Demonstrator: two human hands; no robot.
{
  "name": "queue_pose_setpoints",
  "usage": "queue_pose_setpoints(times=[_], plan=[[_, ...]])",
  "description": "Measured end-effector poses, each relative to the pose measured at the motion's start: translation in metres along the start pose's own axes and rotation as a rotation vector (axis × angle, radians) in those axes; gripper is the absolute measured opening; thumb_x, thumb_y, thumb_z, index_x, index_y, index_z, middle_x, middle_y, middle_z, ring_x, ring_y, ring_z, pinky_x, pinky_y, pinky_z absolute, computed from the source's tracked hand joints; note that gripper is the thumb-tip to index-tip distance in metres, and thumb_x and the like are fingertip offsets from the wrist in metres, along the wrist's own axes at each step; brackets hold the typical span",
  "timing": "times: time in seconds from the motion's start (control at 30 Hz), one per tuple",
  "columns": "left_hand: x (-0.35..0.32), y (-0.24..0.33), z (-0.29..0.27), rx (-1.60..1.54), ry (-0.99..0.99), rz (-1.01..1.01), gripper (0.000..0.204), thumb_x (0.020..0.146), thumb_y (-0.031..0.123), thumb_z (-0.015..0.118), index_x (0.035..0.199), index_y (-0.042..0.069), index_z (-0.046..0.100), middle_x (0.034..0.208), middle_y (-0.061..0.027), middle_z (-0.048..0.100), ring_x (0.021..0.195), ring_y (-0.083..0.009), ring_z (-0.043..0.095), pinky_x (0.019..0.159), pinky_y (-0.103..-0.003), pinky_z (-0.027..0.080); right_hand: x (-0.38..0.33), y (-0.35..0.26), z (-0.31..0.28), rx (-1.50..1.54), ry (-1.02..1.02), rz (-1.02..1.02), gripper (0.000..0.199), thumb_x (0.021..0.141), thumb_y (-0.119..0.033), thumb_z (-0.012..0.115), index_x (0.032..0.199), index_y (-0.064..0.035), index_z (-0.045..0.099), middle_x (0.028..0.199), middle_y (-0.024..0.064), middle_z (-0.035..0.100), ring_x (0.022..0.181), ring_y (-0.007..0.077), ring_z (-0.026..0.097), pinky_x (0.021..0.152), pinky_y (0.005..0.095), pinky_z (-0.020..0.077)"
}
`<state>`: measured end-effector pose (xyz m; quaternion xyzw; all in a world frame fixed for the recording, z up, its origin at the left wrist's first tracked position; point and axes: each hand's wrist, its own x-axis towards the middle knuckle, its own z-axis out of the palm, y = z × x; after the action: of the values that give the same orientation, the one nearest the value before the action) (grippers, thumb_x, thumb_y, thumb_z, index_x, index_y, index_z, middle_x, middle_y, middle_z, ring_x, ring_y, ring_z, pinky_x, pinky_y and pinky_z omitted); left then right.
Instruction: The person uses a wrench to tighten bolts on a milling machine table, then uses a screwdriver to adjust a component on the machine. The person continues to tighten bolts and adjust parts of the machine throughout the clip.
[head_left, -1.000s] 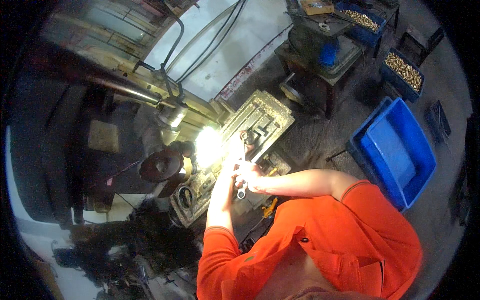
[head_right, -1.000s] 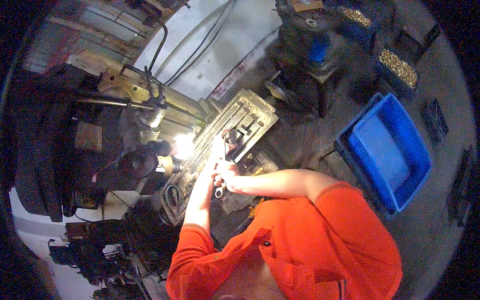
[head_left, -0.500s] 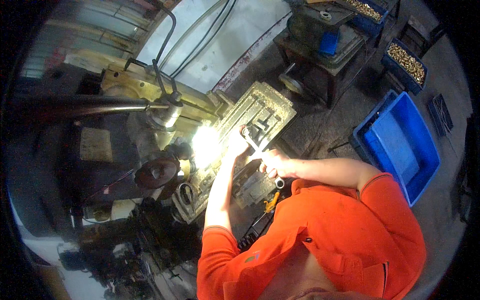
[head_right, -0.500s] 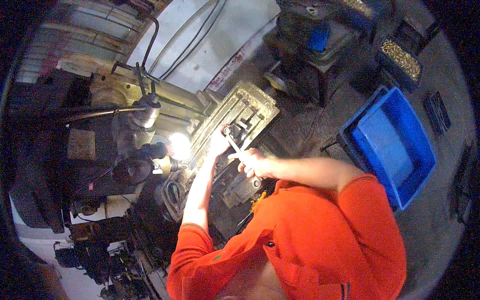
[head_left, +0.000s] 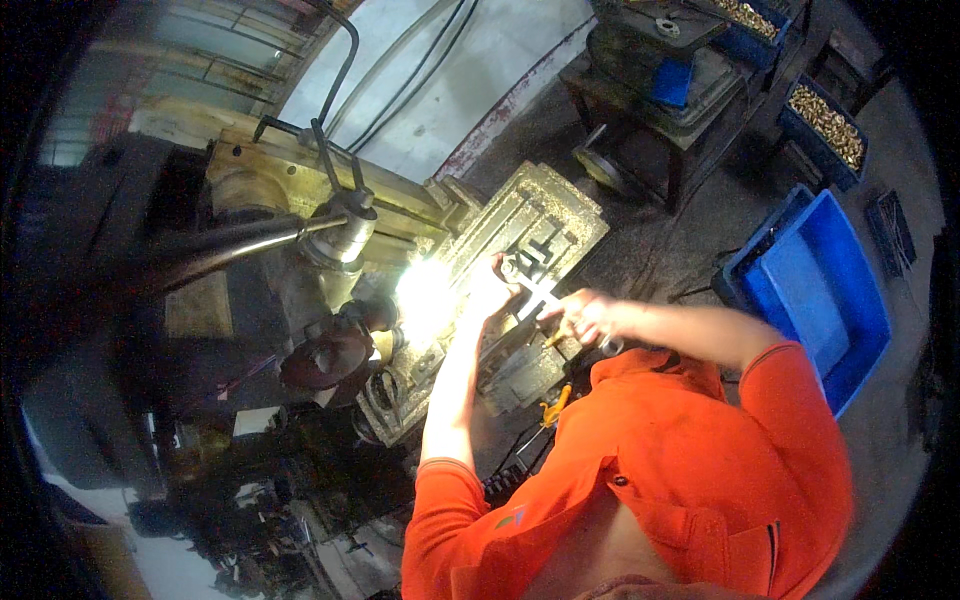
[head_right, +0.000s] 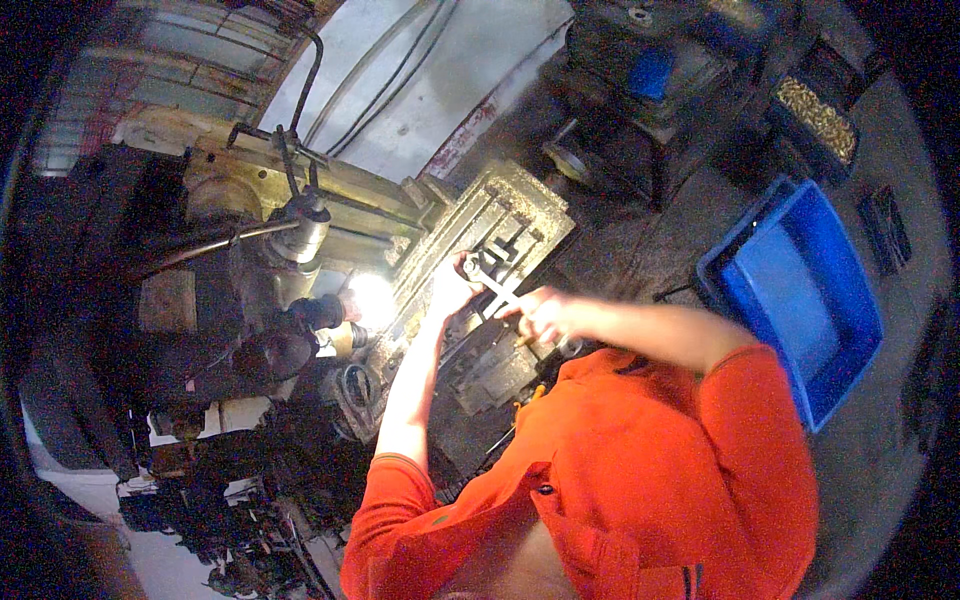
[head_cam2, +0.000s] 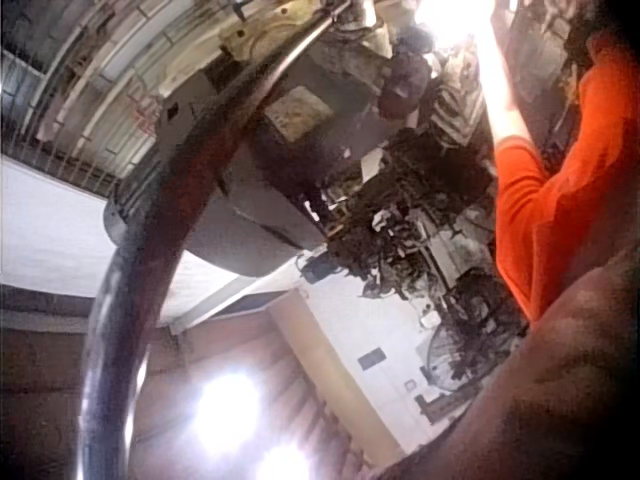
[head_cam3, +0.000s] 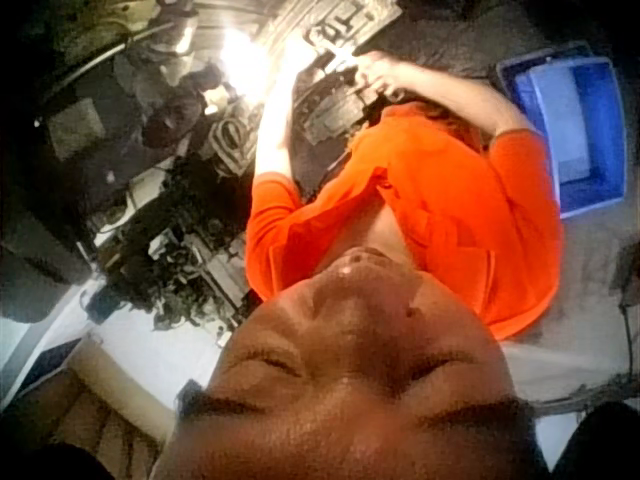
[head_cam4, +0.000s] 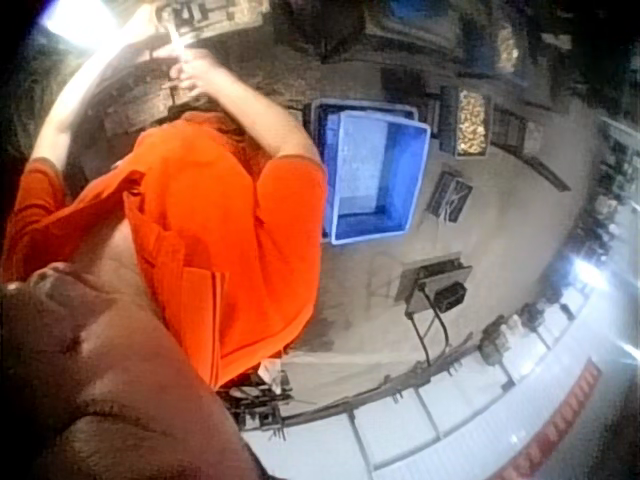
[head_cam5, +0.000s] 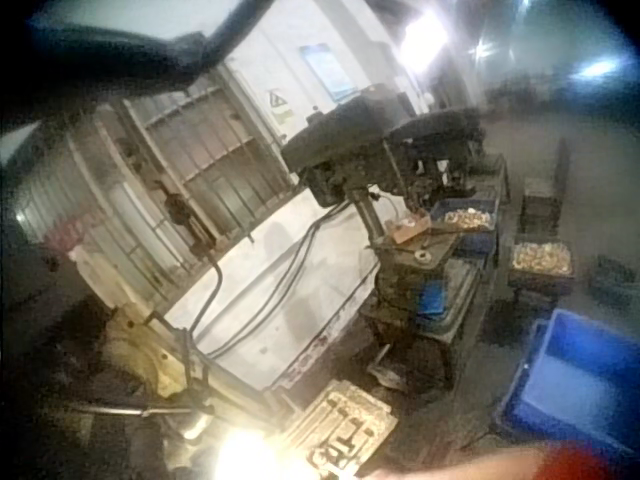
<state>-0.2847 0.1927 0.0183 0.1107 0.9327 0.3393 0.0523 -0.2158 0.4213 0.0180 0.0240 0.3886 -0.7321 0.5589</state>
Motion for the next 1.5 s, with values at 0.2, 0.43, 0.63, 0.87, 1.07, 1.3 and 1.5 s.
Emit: queue_pose_setpoints(times=[0.2, 0.43, 0.63, 0.87, 1.07, 1.3, 1.5], plan=[[0.000, 0.005, 0.005, -0.030, 0.073, 0.055, 0.027, 0.065, 0.013, 0.062, 0.088, 0.001, 0.057, 0.072, -0.0107, 0.058, 0.063, -0.0216, 0.056, 0.060, -0.029, 0.045, -0.003, -0.110, -0.080, -0.696, -0.100, 0.233, 0.034, 0.079, -0.017, 0.041, 0.108, -0.0097, 0.058, 0.065, 0.0069, 0.052, 0.038, 0.0057, 0.029, 0.035, 0.0235, 0.0275], [0.000, -0.006, 0.009, 0.008, 0.099, 0.041, 0.026, 0.066, 0.015, 0.061, 0.087, 0.001, 0.058, 0.074, -0.0164, 0.058, 0.068, -0.0292, 0.057, 0.062, -0.033, 0.045, 0.017, -0.188, -0.042, -1.588, 0.325, -0.152, 0.012, 0.058, -0.017, 0.065, 0.054, -0.0058, 0.063, 0.053, 0.0079, 0.057, 0.049, 0.0163, 0.053, 0.048, 0.0318, 0.0399], [0.002, 0.021, -0.003, 0.045, 0.069, -0.008, 0.038, 0.062, 0.018, 0.064, 0.096, 0.001, 0.056, 0.083, -0.0177, 0.059, 0.078, -0.0300, 0.059, 0.069, -0.034, 0.046, 0.063, -0.205, -0.042, -1.804, 0.418, -0.360, 0.012, 0.055, -0.017, 0.060, 0.055, -0.0048, 0.062, 0.057, 0.0093, 0.059, 0.055, 0.0197, 0.057, 0.052, 0.0335, 0.0423], [-0.002, 0.031, -0.008, 0.123, 0.007, -0.160, 0.057, 0.056, 0.015, 0.071, 0.108, 0.001, 0.051, 0.093, -0.0122, 0.060, 0.085, -0.0204, 0.058, 0.077, -0.030, 0.045, 0.088, -0.215, -0.030, -1.857, 0.421, -0.440, 0.013, 0.055, -0.017, 0.058, 0.055, -0.0038, 0.061, 0.060, 0.0143, 0.060, 0.061, 0.0244, 0.060, 0.060, 0.0341, 0.0453], [0.000, 0.022, -0.006, 0.176, -0.026, -0.256, 0.056, 0.055, 0.019, 0.071, 0.105, 0.000, 0.052, 0.087, -0.0131, 0.061, 0.079, -0.0217, 0.059, 0.073, -0.029, 0.046, 0.072, -0.221, -0.041, -1.577, 0.512, -0.502, 0.011, 0.056, -0.015, 0.054, 0.053, -0.0053, 0.057, 0.052, 0.0099, 0.056, 0.051, 0.0225, 0.055, 0.053, 0.0323, 0.0419], [-0.008, 0.019, -0.005, 0.196, 0.055, -0.119, 0.058, 0.061, 0.027, 0.065, 0.107, -0.004, 0.053, 0.086, -0.0212, 0.061, 0.077, -0.0307, 0.061, 0.070, -0.033, 0.048, -0.009, -0.154, -0.033, -0.779, 0.069, -0.546, 0.021, 0.065, -0.001, 0.048, 0.070, -0.0045, 0.068, 0.055, 0.0039, 0.059, 0.035, 0.0069, 0.043, 0.031, 0.0204, 0.0302], [-0.003, 0.014, 0.000, 0.189, 0.079, -0.128, 0.056, 0.058, 0.026, 0.068, 0.106, 0.000, 0.054, 0.087, -0.0162, 0.062, 0.078, -0.0265, 0.061, 0.071, -0.031, 0.048, -0.051, -0.085, 0.010, -1.275, 0.533, -1.048, 0.017, 0.060, -0.013, 0.056, 0.070, -0.0130, 0.069, 0.067, 0.0084, 0.061, 0.062, 0.0238, 0.059, 0.055, 0.0327, 0.0465]])
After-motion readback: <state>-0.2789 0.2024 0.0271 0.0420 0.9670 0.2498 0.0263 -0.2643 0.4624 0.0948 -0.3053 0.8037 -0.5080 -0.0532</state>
